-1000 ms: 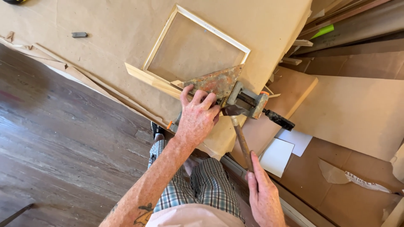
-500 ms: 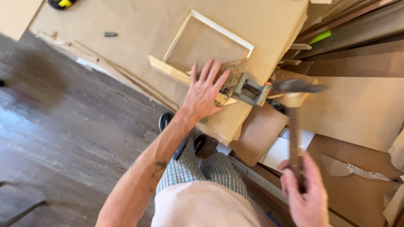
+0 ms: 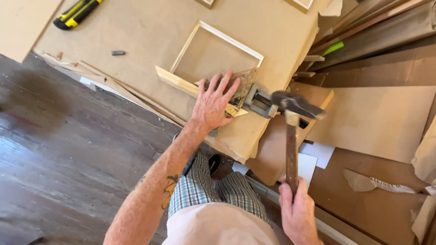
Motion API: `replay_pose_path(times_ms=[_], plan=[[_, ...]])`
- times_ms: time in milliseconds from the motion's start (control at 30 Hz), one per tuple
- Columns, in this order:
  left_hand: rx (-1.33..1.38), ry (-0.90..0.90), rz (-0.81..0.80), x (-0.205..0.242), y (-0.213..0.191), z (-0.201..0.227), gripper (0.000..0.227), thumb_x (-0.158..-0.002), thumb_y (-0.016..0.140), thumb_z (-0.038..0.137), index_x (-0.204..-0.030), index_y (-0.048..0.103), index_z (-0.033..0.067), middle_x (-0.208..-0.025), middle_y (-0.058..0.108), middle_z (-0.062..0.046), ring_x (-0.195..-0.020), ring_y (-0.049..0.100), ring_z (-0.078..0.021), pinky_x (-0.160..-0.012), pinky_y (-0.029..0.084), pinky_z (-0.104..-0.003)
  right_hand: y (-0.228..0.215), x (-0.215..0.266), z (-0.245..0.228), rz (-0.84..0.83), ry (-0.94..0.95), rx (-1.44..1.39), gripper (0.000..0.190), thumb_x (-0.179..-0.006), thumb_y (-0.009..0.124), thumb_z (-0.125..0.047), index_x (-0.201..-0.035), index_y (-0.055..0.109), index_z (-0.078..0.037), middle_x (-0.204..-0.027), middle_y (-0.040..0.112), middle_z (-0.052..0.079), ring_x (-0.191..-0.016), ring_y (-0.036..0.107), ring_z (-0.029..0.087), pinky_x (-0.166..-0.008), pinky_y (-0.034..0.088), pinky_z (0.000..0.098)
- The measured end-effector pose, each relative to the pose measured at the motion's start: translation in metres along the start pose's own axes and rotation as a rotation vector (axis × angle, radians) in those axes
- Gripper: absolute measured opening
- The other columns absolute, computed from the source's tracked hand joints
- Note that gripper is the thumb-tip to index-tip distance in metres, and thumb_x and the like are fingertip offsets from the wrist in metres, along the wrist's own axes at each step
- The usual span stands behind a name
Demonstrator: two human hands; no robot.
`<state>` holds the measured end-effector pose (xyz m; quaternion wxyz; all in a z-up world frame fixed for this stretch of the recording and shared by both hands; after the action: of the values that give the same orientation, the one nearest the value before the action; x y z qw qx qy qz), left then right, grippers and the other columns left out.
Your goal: Assembling a wooden frame using a corner clamp, hammer, and screwdriver on a workbench.
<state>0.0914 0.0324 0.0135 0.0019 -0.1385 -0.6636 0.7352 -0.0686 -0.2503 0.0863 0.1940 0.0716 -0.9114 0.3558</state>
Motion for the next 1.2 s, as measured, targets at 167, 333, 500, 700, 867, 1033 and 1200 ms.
replay_pose_path(times_ms=[167, 333, 500, 700, 867, 1033, 1200], plan=[[-0.028, -0.015, -0.089, -0.001, 0.008, 0.0, 0.132, -0.057, 0.084, 0.08, -0.161, 0.027, 0.0224, -0.166, 0.024, -0.01, -0.142, 0.037, -0.0316, -0.111, 0.035, -0.059, 0.036, -0.031, 0.03, -0.09, 0.083, 0.309, 0.026, -0.106, 0.044, -0.032, -0.119, 0.057, -0.013, -0.073, 0.072, 0.005, -0.051, 0.064, 0.019, -0.049, 0.055, 0.0355], [-0.03, -0.025, -0.079, 0.002, 0.005, 0.0, 0.129, -0.06, 0.084, 0.078, -0.161, 0.026, 0.0217, -0.165, 0.025, -0.011, -0.142, 0.036, -0.0314, -0.111, 0.034, -0.057, 0.039, -0.032, 0.023, -0.121, 0.068, 0.372, 0.031, -0.106, 0.04, -0.036, -0.119, 0.056, -0.012, -0.055, 0.064, 0.001, -0.035, 0.055, 0.014, -0.029, 0.053, 0.0308], [-0.026, -0.021, -0.086, -0.002, 0.008, 0.001, 0.131, -0.056, 0.086, 0.076, -0.161, 0.027, 0.0228, -0.165, 0.025, -0.011, -0.14, 0.038, -0.0312, -0.111, 0.035, -0.058, 0.043, -0.039, 0.026, -0.104, 0.093, 0.331, 0.033, -0.107, 0.04, -0.032, -0.125, 0.055, -0.009, -0.058, 0.067, 0.004, -0.037, 0.057, 0.015, -0.031, 0.053, 0.0323], [0.005, -0.02, -0.035, -0.001, 0.003, 0.002, 0.131, -0.054, 0.09, 0.073, -0.159, 0.032, 0.0219, -0.163, 0.03, -0.012, -0.14, 0.041, -0.0325, -0.11, 0.037, -0.059, 0.009, -0.03, 0.003, 0.122, -0.088, 0.241, 0.026, -0.103, 0.048, -0.03, -0.113, 0.062, -0.011, -0.076, 0.075, 0.004, -0.06, 0.07, 0.027, -0.064, 0.055, 0.0401], [-0.026, -0.026, -0.058, -0.002, 0.004, 0.001, 0.133, -0.054, 0.088, 0.076, -0.16, 0.029, 0.0219, -0.163, 0.028, -0.011, -0.14, 0.039, -0.0317, -0.11, 0.036, -0.058, 0.041, -0.044, 0.025, -0.05, -0.061, 0.257, 0.024, -0.108, 0.041, -0.028, -0.11, 0.054, -0.008, -0.059, 0.059, 0.002, -0.038, 0.05, 0.014, -0.032, 0.045, 0.0326], [0.008, -0.031, -0.049, 0.002, 0.004, 0.002, 0.131, -0.052, 0.089, 0.073, -0.159, 0.032, 0.022, -0.162, 0.03, -0.011, -0.138, 0.04, -0.0322, -0.108, 0.037, -0.059, 0.028, -0.03, 0.009, -0.062, 0.163, 0.281, 0.032, -0.105, 0.045, -0.032, -0.126, 0.06, -0.014, -0.067, 0.073, 0.007, -0.044, 0.059, 0.018, -0.044, 0.053, 0.0377], [0.007, -0.025, -0.078, -0.002, 0.01, 0.002, 0.133, -0.054, 0.089, 0.075, -0.16, 0.029, 0.0218, -0.164, 0.027, -0.012, -0.139, 0.04, -0.0327, -0.109, 0.038, -0.061, 0.041, -0.041, 0.031, -0.061, 0.17, 0.292, 0.035, -0.104, 0.046, -0.034, -0.129, 0.054, -0.011, -0.086, 0.08, 0.017, -0.06, 0.074, 0.031, -0.065, 0.057, 0.0477]])
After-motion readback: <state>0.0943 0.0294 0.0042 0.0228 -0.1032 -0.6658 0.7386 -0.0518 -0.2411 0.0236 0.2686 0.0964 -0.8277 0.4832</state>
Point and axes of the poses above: each hand's wrist, its own x-axis away from the middle knuckle, its own y-axis out of the palm, z = x × y, the point moved 7 cm from there along -x, towards the middle knuckle
